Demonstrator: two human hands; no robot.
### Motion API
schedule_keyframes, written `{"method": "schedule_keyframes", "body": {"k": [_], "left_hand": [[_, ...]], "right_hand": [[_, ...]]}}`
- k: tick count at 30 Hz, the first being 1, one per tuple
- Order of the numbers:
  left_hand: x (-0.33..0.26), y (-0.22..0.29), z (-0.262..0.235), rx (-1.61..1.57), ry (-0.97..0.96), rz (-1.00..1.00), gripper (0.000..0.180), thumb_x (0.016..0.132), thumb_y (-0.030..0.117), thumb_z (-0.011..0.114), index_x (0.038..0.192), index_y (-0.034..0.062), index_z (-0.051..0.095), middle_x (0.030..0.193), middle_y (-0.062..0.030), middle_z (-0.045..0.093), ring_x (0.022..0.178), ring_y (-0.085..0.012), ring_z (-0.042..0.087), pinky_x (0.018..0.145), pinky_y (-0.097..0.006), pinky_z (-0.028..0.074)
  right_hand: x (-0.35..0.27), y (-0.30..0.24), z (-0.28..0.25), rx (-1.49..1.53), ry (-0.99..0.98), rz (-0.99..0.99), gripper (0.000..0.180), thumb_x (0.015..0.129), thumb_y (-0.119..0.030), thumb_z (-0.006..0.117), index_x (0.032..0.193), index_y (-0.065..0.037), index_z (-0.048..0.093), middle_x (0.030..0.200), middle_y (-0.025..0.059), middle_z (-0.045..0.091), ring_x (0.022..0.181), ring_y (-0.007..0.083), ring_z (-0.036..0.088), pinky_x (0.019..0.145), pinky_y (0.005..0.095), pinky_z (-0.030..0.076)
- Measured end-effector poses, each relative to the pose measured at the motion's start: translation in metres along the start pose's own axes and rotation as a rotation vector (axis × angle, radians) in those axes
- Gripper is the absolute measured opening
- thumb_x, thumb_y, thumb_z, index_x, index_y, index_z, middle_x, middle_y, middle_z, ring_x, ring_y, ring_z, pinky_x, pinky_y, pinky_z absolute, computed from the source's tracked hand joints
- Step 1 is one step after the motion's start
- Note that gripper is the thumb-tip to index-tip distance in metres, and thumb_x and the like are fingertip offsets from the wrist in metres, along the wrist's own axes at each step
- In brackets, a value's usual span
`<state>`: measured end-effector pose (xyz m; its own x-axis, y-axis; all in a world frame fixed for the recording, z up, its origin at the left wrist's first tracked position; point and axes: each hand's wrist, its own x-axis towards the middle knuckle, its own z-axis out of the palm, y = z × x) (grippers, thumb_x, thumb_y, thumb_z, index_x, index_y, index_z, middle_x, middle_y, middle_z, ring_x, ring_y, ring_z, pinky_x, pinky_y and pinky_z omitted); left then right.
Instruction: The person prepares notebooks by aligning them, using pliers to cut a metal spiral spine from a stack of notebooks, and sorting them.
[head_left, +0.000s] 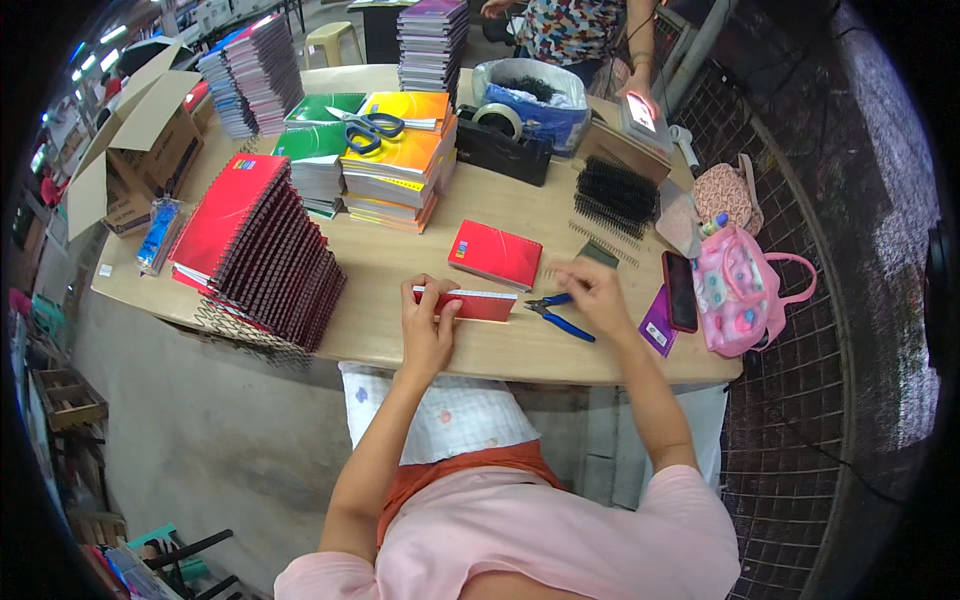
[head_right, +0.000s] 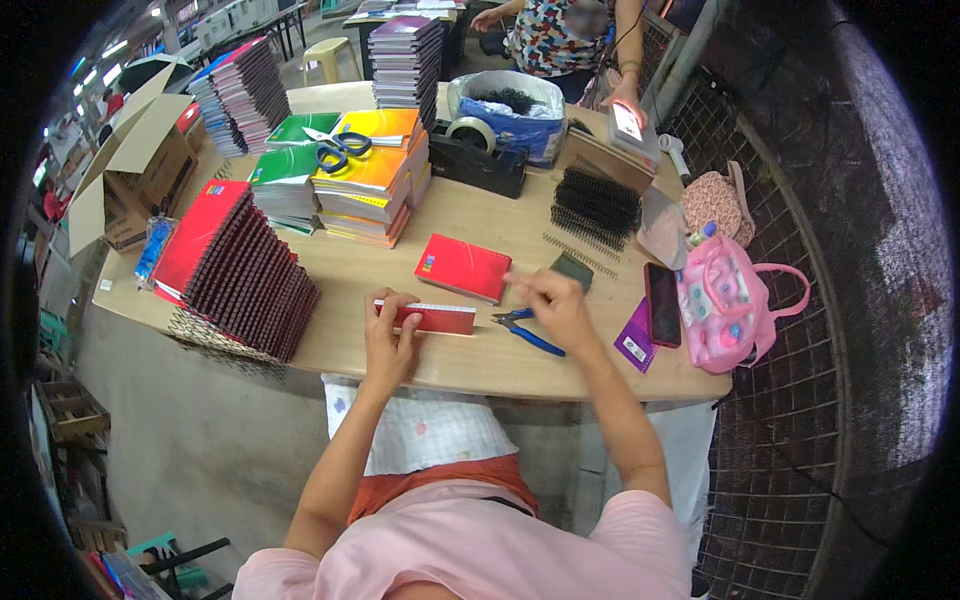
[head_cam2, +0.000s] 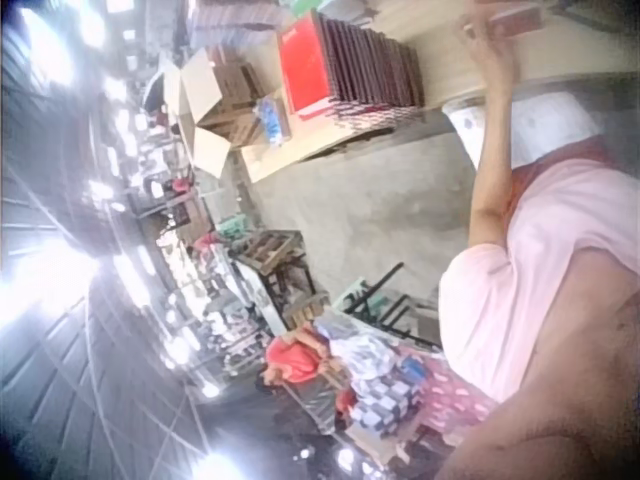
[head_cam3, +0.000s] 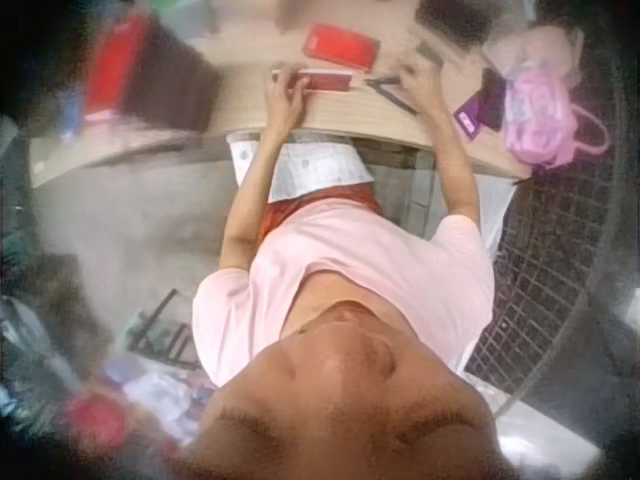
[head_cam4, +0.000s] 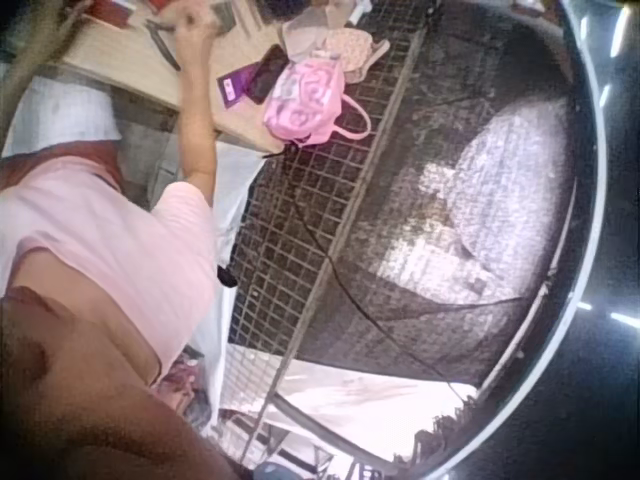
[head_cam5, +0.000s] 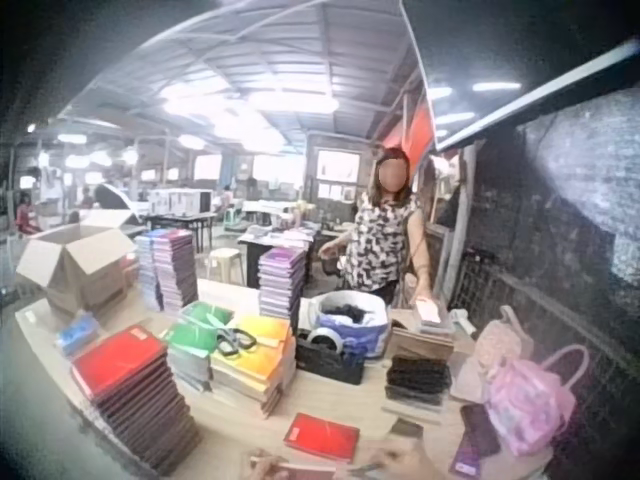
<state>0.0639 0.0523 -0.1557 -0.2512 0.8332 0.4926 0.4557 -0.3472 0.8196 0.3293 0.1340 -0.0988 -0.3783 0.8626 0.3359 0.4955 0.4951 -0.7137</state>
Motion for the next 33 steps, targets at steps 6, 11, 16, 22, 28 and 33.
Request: {"method": "schedule_keyframes", "body": {"k": [6, 11, 16, 22, 28, 33], "left_hand": [[0.002, -0.006, 0.006, 0.031, 0.051, 0.014, 0.016, 0.086, 0.011, 0.072, 0.099, 0.004, 0.065, 0.108, -0.017, 0.051, 0.097, -0.0323, 0.054, 0.082, -0.042, 0.048], [0.002, -0.008, 0.01, 0.044, 0.065, 0.028, 0.022, 0.086, 0.014, 0.074, 0.099, 0.0022, 0.061, 0.105, -0.0154, 0.054, 0.101, -0.0306, 0.05, 0.086, -0.041, 0.045], [0.002, -0.002, 0.01, 0.02, 0.099, -0.001, 0.021, 0.084, 0.013, 0.075, 0.098, 0.0034, 0.063, 0.101, -0.0157, 0.054, 0.102, -0.0328, 0.049, 0.086, -0.042, 0.045], [0.003, -0.002, 0.011, -0.015, 0.087, -0.022, 0.021, 0.085, 0.013, 0.074, 0.098, 0.0025, 0.062, 0.102, -0.0161, 0.053, 0.104, -0.0333, 0.048, 0.087, -0.043, 0.044], [0.002, -0.007, 0.013, -0.002, 0.09, -0.017, 0.022, 0.085, 0.014, 0.074, 0.099, 0.0026, 0.062, 0.102, -0.0168, 0.051, 0.103, -0.0335, 0.047, 0.088, -0.043, 0.043], [0.003, -0.006, 0.014, -0.013, 0.104, -0.03, 0.023, 0.085, 0.014, 0.074, 0.1, 0.0026, 0.061, 0.101, -0.0168, 0.05, 0.103, -0.0336, 0.047, 0.089, -0.044, 0.042]], "right_hand": [[-0.005, -0.019, 0.025, 0.103, -0.018, -0.057, 0.019, 0.088, -0.004, 0.068, 0.105, -0.005, 0.076, 0.083, 0.0099, 0.069, 0.069, 0.0157, 0.06, 0.065, 0.0294, 0.048], [-0.002, -0.017, 0.024, 0.144, -0.077, -0.053, 0.017, 0.09, -0.005, 0.067, 0.104, -0.005, 0.076, 0.088, 0.0112, 0.072, 0.077, 0.018, 0.065, 0.07, 0.0302, 0.049], [-0.001, -0.019, 0.022, 0.128, -0.102, -0.086, 0.016, 0.089, -0.005, 0.066, 0.102, -0.004, 0.076, 0.087, 0.0106, 0.071, 0.08, 0.0193, 0.066, 0.073, 0.0305, 0.05], [0.002, -0.014, 0.022, 0.183, -0.084, -0.11, 0.016, 0.087, -0.004, 0.069, 0.101, -0.002, 0.074, 0.089, 0.0108, 0.071, 0.08, 0.0184, 0.066, 0.073, 0.0298, 0.05], [0.002, -0.03, 0.017, 0.157, -0.24, 0.026, 0.015, 0.086, -0.003, 0.069, 0.1, 0.001, 0.072, 0.09, 0.0095, 0.071, 0.083, 0.0162, 0.066, 0.072, 0.0299, 0.051], [0.001, -0.021, 0.022, 0.096, -0.219, -0.057, 0.018, 0.086, -0.006, 0.07, 0.103, 0.0, 0.071, 0.091, 0.0114, 0.069, 0.081, 0.0193, 0.065, 0.072, 0.0312, 0.05]]}}
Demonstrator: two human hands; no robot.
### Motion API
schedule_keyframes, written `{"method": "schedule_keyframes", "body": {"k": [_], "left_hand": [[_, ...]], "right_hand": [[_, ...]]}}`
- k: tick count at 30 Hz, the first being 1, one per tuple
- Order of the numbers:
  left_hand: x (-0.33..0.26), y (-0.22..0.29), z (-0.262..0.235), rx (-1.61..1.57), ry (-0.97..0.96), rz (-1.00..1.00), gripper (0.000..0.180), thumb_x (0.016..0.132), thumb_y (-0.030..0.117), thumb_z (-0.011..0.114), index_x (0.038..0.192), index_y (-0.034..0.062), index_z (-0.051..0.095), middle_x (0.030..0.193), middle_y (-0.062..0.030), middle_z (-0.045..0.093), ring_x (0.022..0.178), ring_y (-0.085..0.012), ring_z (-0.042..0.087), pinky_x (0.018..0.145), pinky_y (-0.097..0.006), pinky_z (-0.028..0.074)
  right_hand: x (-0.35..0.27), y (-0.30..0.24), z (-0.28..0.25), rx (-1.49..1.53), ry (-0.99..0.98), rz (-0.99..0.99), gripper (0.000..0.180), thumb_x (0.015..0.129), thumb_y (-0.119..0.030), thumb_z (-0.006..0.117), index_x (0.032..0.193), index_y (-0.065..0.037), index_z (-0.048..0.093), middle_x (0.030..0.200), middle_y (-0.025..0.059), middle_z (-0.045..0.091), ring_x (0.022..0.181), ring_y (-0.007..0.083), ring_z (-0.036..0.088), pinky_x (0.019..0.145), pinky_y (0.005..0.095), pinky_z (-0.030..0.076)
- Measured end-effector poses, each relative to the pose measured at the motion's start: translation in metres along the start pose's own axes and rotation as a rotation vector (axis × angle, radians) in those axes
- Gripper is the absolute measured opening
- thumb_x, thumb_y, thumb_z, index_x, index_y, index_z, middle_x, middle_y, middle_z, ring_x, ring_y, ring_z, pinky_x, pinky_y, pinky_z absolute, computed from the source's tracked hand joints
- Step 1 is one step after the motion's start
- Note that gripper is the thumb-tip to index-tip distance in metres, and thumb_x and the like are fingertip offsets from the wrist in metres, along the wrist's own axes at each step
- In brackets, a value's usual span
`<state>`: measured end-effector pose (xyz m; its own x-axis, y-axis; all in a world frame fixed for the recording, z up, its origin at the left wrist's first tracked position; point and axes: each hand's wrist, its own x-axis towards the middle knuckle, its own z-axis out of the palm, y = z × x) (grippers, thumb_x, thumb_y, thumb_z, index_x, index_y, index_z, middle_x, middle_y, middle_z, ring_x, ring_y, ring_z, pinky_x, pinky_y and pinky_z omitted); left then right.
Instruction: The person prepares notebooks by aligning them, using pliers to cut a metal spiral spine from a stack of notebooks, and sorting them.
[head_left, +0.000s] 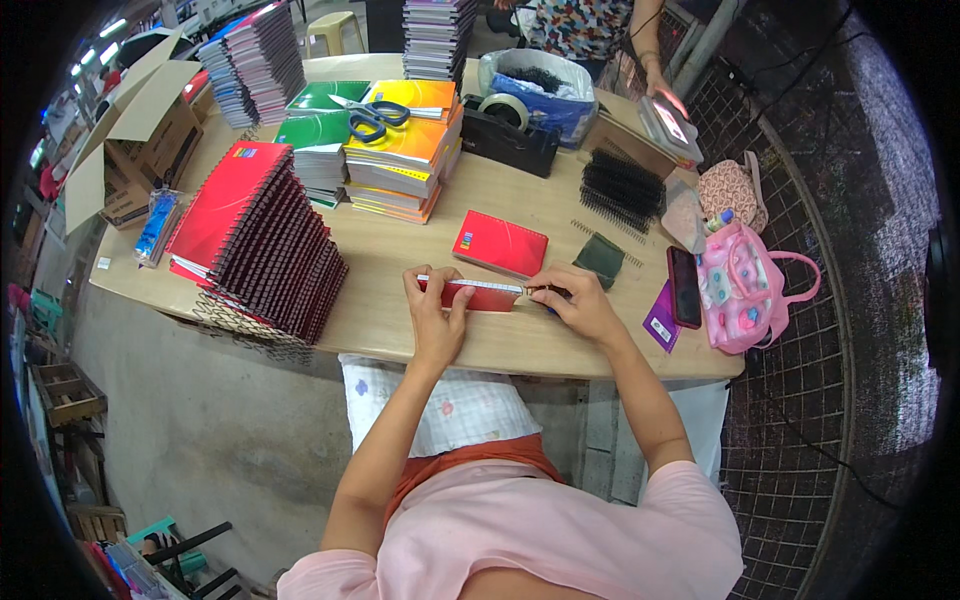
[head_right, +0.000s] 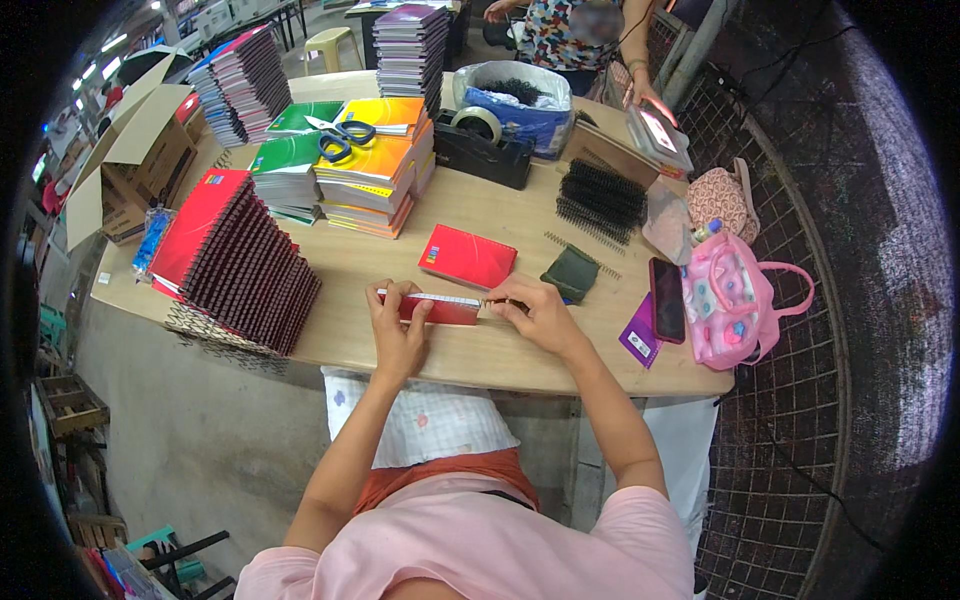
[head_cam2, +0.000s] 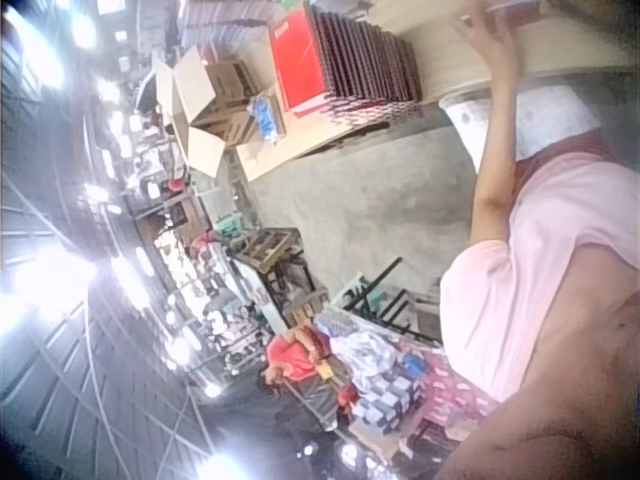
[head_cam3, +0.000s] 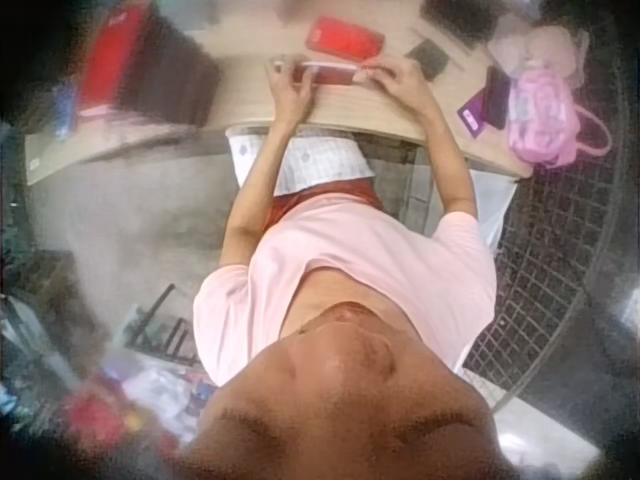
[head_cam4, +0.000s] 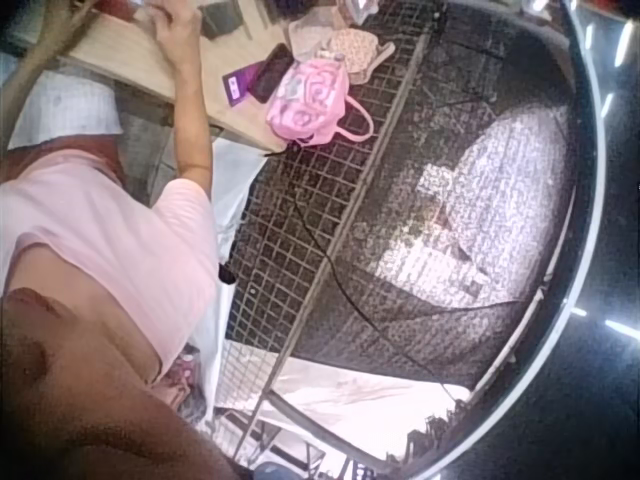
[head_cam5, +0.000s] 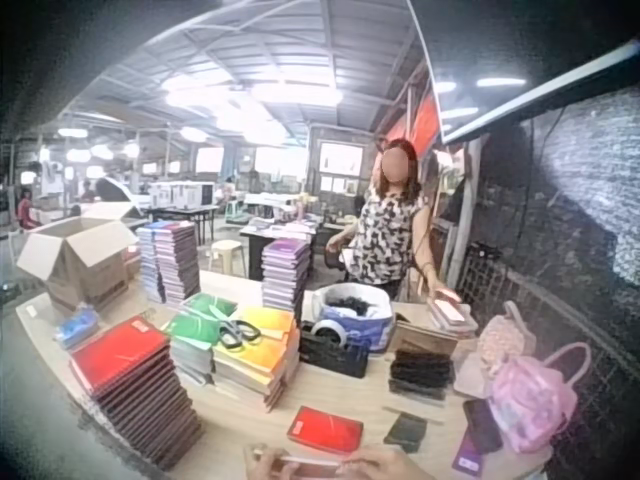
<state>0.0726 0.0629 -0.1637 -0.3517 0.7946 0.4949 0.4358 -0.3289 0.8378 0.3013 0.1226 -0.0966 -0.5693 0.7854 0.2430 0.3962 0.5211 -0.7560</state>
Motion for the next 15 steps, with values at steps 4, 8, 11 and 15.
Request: {"method": "schedule_keyframes", "body": {"k": [4, 8, 11, 15], "left_hand": [[0.001, 0.003, -0.001, -0.002, -0.006, 0.001, 0.022, 0.085, 0.014, 0.073, 0.099, 0.0022, 0.061, 0.101, -0.0156, 0.053, 0.104, -0.0334, 0.046, 0.09, -0.044, 0.041], [0.0, 0.006, -0.001, -0.015, -0.006, -0.006, 0.022, 0.085, 0.014, 0.073, 0.099, 0.0018, 0.061, 0.099, -0.014, 0.055, 0.105, -0.0332, 0.045, 0.091, -0.044, 0.041], [0.0, 0.005, -0.002, 0.015, -0.011, 0.013, 0.022, 0.085, 0.014, 0.073, 0.1, 0.002, 0.061, 0.102, -0.0157, 0.053, 0.105, -0.0338, 0.045, 0.091, -0.044, 0.041], [-0.002, 0.003, -0.001, 0.003, -0.007, -0.017, 0.023, 0.086, 0.015, 0.074, 0.101, 0.0027, 0.062, 0.106, -0.0181, 0.047, 0.105, -0.0344, 0.046, 0.091, -0.044, 0.041]], "right_hand": [[0.001, -0.012, 0.004, -0.052, 0.014, -0.091, 0.023, 0.087, -0.009, 0.069, 0.11, -0.002, 0.069, 0.094, 0.0133, 0.069, 0.081, 0.0269, 0.066, 0.073, 0.0349, 0.051], [-0.001, -0.006, 0.008, -0.165, 0.044, -0.082, 0.026, 0.088, -0.013, 0.069, 0.112, -0.003, 0.067, 0.095, 0.0136, 0.069, 0.082, 0.0293, 0.067, 0.075, 0.0363, 0.051], [0.001, -0.012, 0.011, -0.176, 0.015, -0.045, 0.025, 0.089, -0.011, 0.068, 0.112, -0.002, 0.067, 0.097, 0.0137, 0.068, 0.083, 0.0286, 0.066, 0.076, 0.0356, 0.051], [0.003, -0.022, 0.017, -0.233, 0.075, -0.079, 0.023, 0.089, -0.018, 0.069, 0.107, -0.004, 0.068, 0.097, 0.0124, 0.067, 0.091, 0.0306, 0.065, 0.077, 0.0383, 0.051]]}}
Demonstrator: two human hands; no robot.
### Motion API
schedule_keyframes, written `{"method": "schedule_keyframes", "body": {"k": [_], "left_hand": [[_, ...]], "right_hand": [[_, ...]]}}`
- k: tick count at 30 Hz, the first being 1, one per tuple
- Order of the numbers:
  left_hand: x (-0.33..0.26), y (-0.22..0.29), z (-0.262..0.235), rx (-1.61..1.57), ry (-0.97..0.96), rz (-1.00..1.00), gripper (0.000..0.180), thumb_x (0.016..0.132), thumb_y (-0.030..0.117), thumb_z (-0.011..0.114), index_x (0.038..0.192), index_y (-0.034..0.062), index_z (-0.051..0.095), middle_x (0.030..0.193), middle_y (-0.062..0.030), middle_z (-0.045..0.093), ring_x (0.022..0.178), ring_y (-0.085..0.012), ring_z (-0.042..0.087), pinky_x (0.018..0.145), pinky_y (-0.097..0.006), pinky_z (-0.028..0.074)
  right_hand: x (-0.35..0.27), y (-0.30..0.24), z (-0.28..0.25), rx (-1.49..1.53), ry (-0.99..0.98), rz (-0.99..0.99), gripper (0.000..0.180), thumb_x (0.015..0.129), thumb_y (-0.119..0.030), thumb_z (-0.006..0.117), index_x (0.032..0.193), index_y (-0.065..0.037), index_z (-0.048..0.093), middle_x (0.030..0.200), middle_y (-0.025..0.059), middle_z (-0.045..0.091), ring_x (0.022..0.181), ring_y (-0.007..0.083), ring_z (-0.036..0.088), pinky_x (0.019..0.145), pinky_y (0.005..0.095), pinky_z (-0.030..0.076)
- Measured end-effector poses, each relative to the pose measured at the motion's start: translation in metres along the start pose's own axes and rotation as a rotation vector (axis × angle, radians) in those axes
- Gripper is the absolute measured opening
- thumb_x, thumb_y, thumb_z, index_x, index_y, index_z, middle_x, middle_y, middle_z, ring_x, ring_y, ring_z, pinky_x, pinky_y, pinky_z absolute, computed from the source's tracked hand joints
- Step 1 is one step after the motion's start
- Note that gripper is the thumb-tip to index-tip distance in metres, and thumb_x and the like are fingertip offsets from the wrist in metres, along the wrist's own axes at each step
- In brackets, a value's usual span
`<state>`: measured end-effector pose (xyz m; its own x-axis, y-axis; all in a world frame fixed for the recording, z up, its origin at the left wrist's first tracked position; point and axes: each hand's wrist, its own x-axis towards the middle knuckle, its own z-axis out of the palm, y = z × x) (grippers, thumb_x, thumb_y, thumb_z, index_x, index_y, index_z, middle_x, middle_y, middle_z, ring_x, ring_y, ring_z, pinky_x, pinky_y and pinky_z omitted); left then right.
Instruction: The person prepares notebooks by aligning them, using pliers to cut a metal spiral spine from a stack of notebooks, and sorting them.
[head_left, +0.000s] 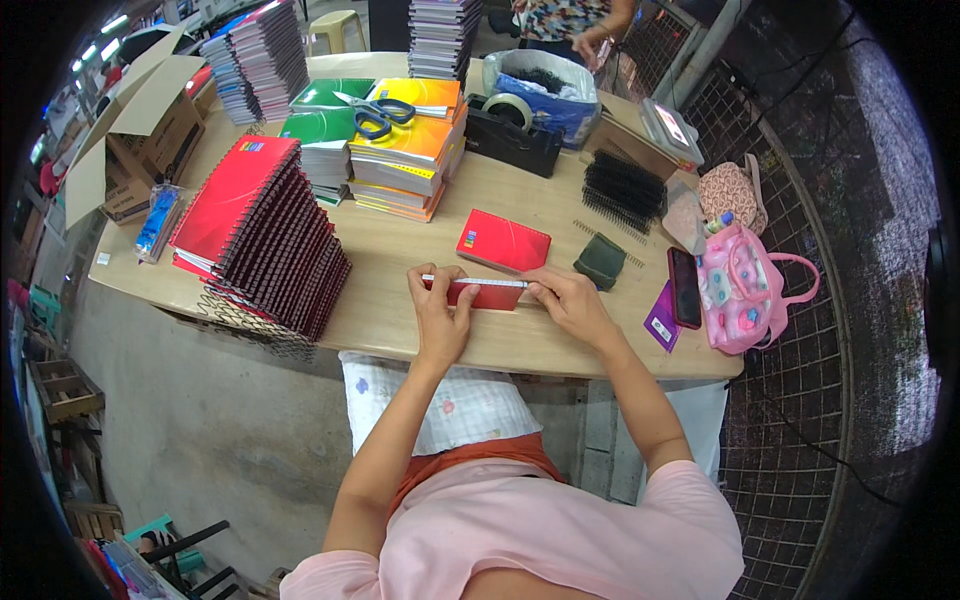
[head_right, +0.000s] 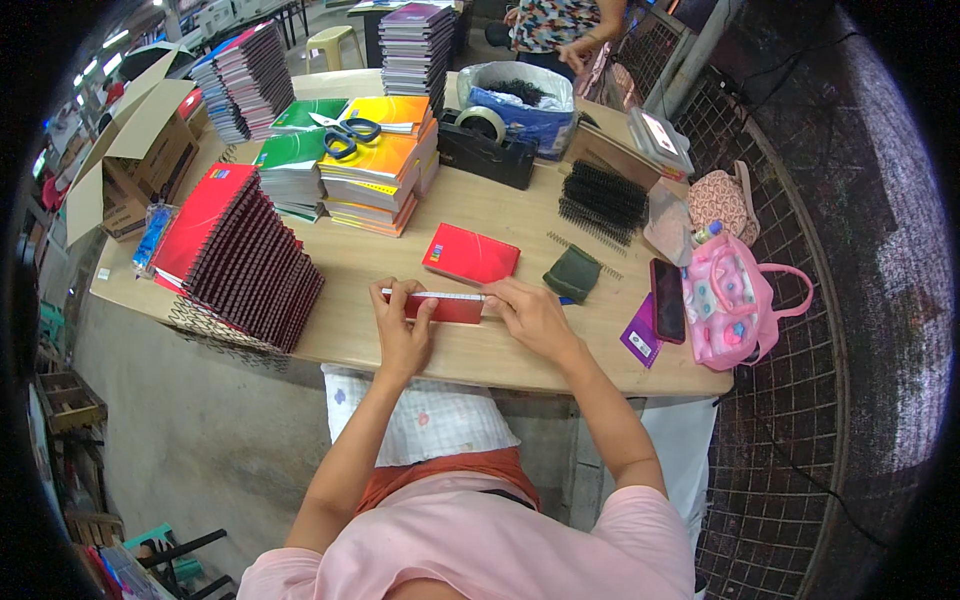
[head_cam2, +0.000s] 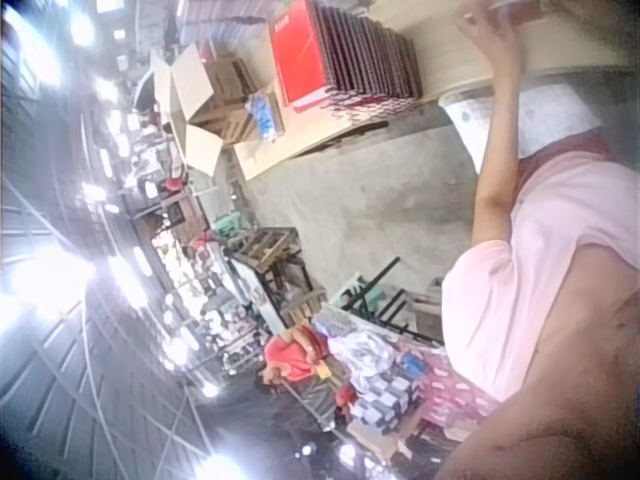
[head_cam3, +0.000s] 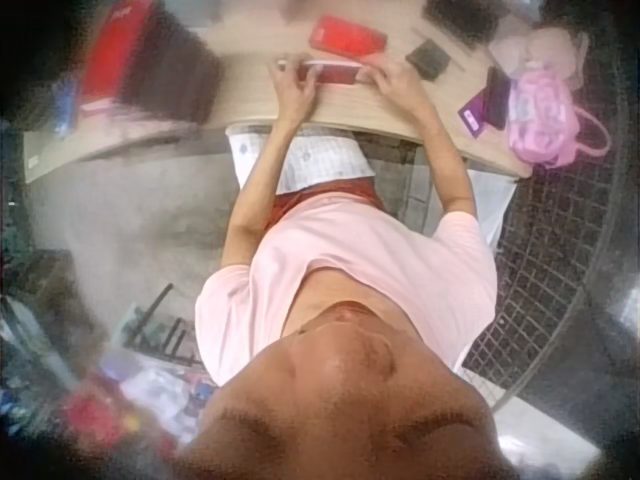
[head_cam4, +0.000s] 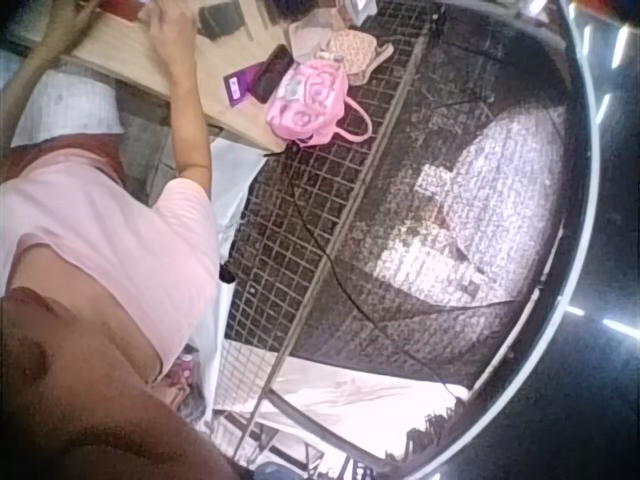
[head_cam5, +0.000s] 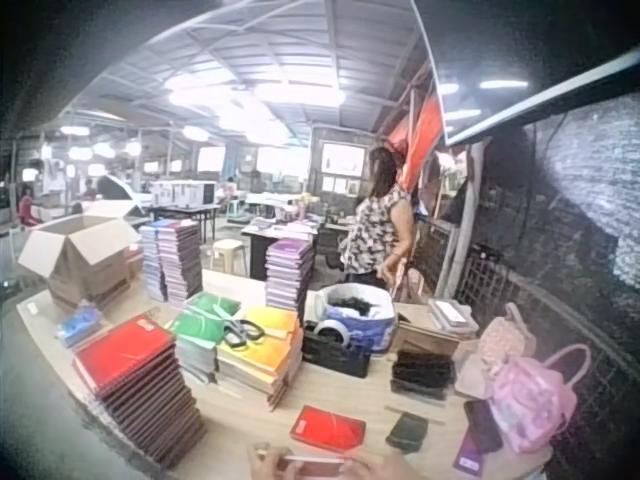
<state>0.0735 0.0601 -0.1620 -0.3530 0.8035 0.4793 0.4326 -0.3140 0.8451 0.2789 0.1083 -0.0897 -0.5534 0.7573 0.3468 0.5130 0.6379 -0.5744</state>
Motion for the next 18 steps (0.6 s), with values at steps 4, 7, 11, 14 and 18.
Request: {"method": "schedule_keyframes", "body": {"k": [4, 7, 11, 14, 18], "left_hand": [[-0.001, 0.0, 0.002, -0.01, 0.001, -0.013, 0.023, 0.087, 0.015, 0.073, 0.103, 0.0034, 0.062, 0.108, -0.0186, 0.045, 0.105, -0.0342, 0.047, 0.09, -0.044, 0.042], [-0.001, -0.002, 0.001, -0.002, -0.004, -0.001, 0.022, 0.087, 0.015, 0.073, 0.103, 0.0036, 0.062, 0.109, -0.0183, 0.045, 0.105, -0.0339, 0.047, 0.09, -0.044, 0.043], [-0.003, -0.003, -0.004, 0.029, -0.058, 0.0, 0.023, 0.087, 0.013, 0.071, 0.104, 0.0038, 0.059, 0.11, -0.0169, 0.046, 0.103, -0.0318, 0.05, 0.089, -0.041, 0.045], [-0.006, -0.013, -0.017, 0.028, -0.061, 0.045, 0.022, 0.087, 0.013, 0.072, 0.102, 0.0041, 0.059, 0.109, -0.0156, 0.046, 0.104, -0.0311, 0.05, 0.089, -0.041, 0.045], [-0.004, 0.005, -0.016, -0.003, -0.095, 0.062, 0.045, 0.075, 0.023, 0.086, 0.102, 0.0032, 0.056, 0.103, -0.0133, 0.046, 0.1, -0.0294, 0.049, 0.086, -0.04, 0.045]], "right_hand": [[-0.001, 0.005, 0.006, -0.108, 0.057, -0.045, 0.027, 0.09, -0.025, 0.069, 0.108, -0.006, 0.069, 0.102, 0.0108, 0.064, 0.099, 0.0294, 0.062, 0.082, 0.0384, 0.049], [-0.001, 0.003, 0.007, -0.119, -0.106, 0.039, 0.027, 0.09, -0.027, 0.068, 0.109, -0.007, 0.07, 0.111, 0.0101, 0.063, 0.105, 0.0288, 0.059, 0.088, 0.0377, 0.048], [-0.004, 0.009, 0.008, -0.279, 0.068, -0.059, 0.035, 0.09, -0.029, 0.068, 0.119, -0.009, 0.068, 0.123, 0.0154, 0.059, 0.116, 0.037, 0.053, 0.098, 0.047, 0.044], [-0.011, 0.055, -0.032, -0.543, 0.213, 0.144, 0.052, 0.086, -0.038, 0.072, 0.131, -0.012, 0.064, 0.133, 0.0222, 0.052, 0.131, 0.0454, 0.041, 0.107, 0.0604, 0.032], [-0.024, 0.087, -0.061, -0.639, -0.149, 0.362, 0.065, 0.08, -0.048, 0.075, 0.135, -0.017, 0.063, 0.142, 0.0254, 0.044, 0.143, 0.0493, 0.024, 0.109, 0.0717, 0.018]]}}
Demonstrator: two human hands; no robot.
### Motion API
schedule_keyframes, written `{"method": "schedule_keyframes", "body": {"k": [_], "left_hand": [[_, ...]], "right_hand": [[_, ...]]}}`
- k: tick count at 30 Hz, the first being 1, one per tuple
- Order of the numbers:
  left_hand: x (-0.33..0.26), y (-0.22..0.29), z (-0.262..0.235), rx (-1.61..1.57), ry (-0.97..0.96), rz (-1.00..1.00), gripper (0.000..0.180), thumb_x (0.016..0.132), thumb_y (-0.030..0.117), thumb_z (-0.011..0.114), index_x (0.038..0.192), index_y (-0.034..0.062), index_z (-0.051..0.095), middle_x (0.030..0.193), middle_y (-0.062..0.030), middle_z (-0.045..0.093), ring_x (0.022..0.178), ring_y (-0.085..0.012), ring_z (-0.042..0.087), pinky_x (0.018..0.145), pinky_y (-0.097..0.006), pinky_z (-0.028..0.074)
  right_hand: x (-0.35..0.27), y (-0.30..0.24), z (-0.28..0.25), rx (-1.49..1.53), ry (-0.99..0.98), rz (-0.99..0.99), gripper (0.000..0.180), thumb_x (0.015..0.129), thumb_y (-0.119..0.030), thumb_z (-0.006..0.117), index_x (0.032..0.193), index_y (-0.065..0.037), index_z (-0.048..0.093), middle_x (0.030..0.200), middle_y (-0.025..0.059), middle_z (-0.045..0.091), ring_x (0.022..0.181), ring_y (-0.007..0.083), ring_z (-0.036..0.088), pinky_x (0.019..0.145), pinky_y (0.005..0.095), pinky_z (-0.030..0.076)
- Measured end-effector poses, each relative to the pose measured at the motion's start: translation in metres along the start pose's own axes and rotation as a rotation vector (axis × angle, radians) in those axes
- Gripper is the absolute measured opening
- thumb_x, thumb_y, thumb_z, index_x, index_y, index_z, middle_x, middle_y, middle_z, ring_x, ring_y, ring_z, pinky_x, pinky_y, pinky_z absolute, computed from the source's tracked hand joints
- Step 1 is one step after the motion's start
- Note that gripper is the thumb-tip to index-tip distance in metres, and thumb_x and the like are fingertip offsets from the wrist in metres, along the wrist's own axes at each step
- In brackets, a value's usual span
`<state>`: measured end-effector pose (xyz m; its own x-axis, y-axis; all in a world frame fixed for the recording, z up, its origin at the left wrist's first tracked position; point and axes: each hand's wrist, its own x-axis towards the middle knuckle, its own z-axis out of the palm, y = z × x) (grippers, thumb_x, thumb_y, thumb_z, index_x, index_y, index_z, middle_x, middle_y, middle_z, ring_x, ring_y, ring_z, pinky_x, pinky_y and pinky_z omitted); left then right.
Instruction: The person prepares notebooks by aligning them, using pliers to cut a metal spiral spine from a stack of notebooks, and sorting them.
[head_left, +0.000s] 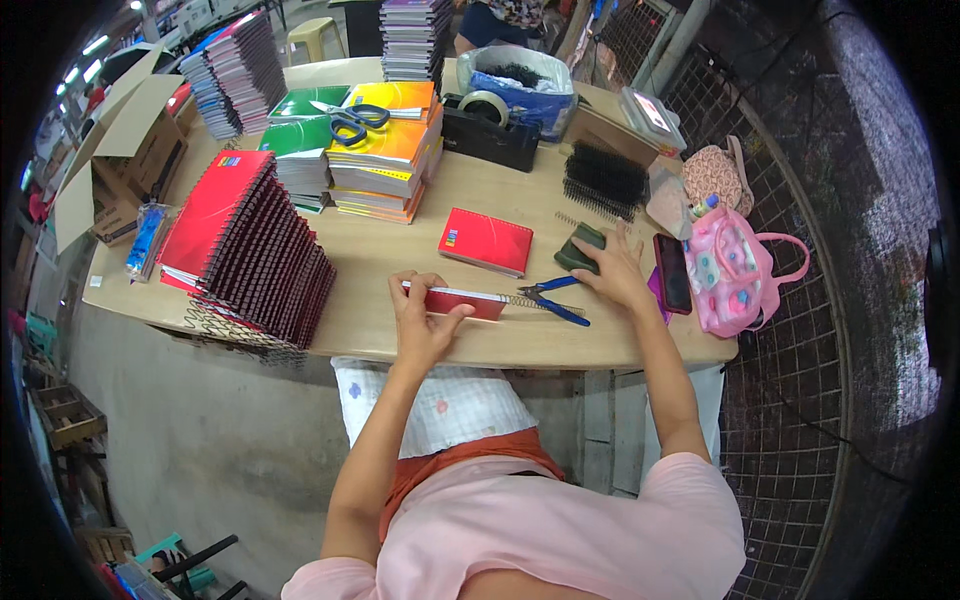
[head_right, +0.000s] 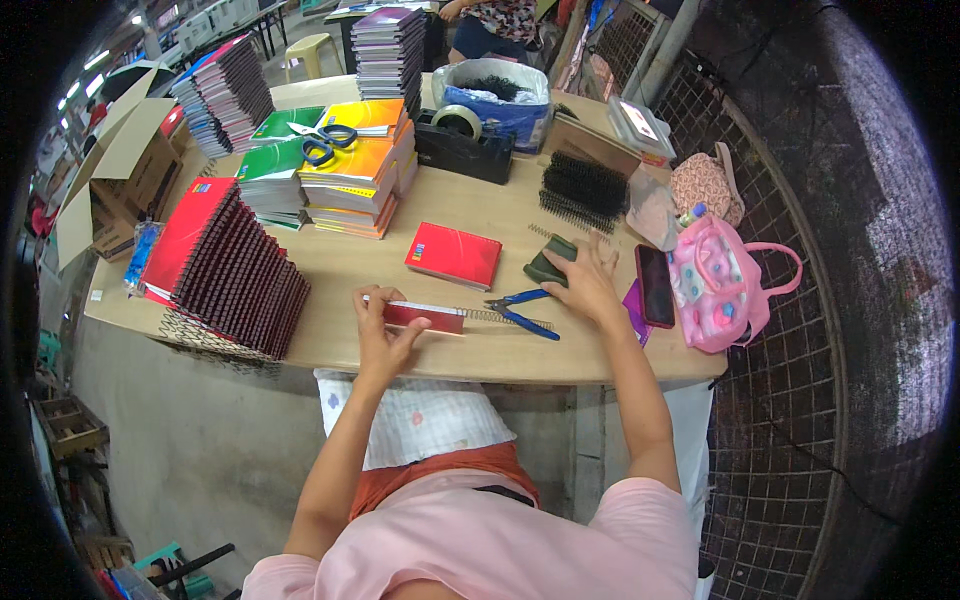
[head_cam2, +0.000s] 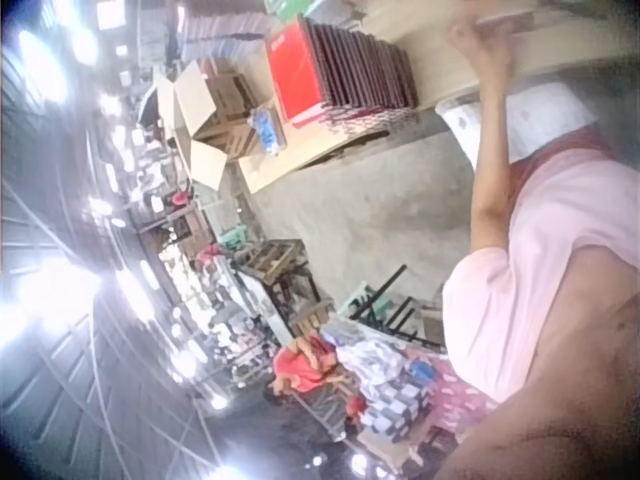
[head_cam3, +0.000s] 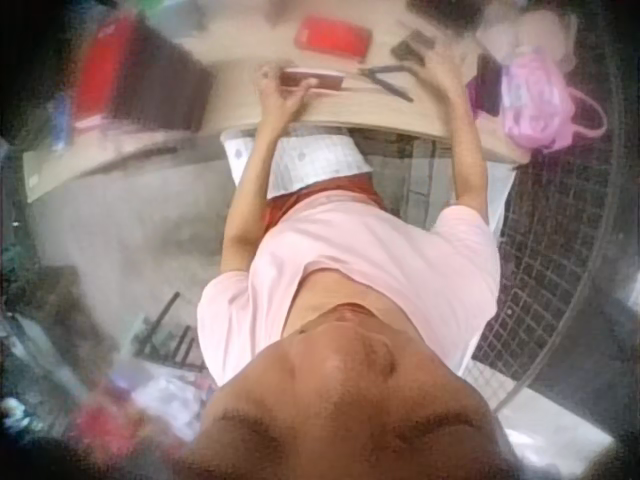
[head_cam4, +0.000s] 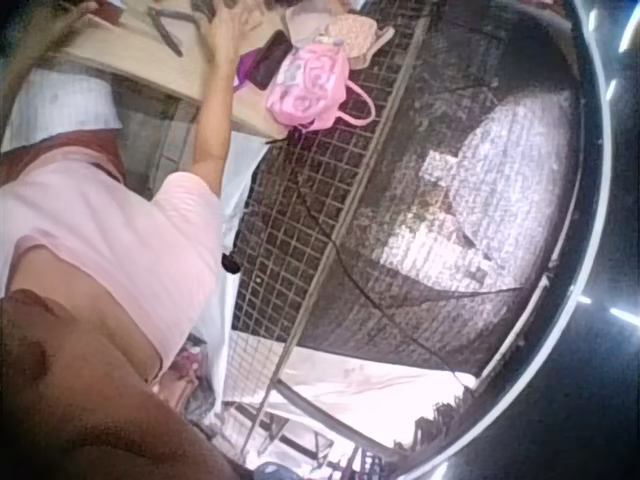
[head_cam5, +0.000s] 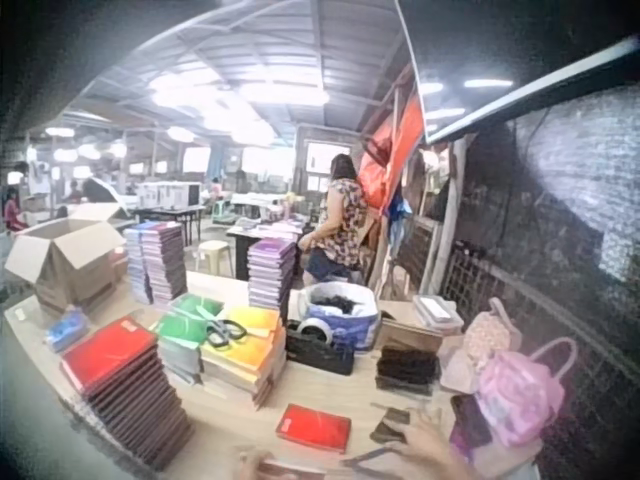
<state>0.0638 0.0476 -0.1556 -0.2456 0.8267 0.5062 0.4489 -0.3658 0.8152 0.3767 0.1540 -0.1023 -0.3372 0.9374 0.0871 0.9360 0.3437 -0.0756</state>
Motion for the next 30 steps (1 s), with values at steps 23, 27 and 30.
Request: {"method": "schedule_keyframes", "body": {"k": [23, 27, 30], "left_hand": [[0.0, -0.011, -0.012, -0.02, -0.069, 0.027, 0.064, 0.058, 0.028, 0.095, 0.099, 0.0054, 0.052, 0.096, -0.0089, 0.044, 0.09, -0.0261, 0.047, 0.079, -0.037, 0.043], [-0.001, -0.015, -0.008, -0.023, -0.061, 0.068, 0.069, 0.056, 0.027, 0.096, 0.102, 0.0057, 0.049, 0.096, -0.0086, 0.044, 0.09, -0.0252, 0.047, 0.078, -0.037, 0.043], [-0.003, -0.015, -0.008, -0.003, -0.064, 0.068, 0.069, 0.056, 0.026, 0.096, 0.101, 0.0054, 0.048, 0.096, -0.0085, 0.044, 0.088, -0.0249, 0.047, 0.078, -0.036, 0.043]], "right_hand": [[0.012, -0.086, 0.008, 1.179, -0.365, -0.196, 0.041, 0.096, -0.037, 0.064, 0.094, 0.003, 0.073, 0.09, 0.0088, 0.063, 0.086, 0.0169, 0.06, 0.081, 0.033, 0.047], [0.01, -0.104, -0.001, 0.47, -0.274, -0.407, 0.044, 0.099, -0.04, 0.059, 0.093, 0.002, 0.073, 0.093, 0.0071, 0.062, 0.09, 0.0148, 0.058, 0.082, 0.0305, 0.047], [0.013, -0.099, -0.001, 1.351, -0.396, -0.283, 0.045, 0.097, -0.042, 0.062, 0.097, 0.001, 0.075, 0.097, 0.0133, 0.065, 0.093, 0.0201, 0.061, 0.083, 0.0322, 0.047]]}}
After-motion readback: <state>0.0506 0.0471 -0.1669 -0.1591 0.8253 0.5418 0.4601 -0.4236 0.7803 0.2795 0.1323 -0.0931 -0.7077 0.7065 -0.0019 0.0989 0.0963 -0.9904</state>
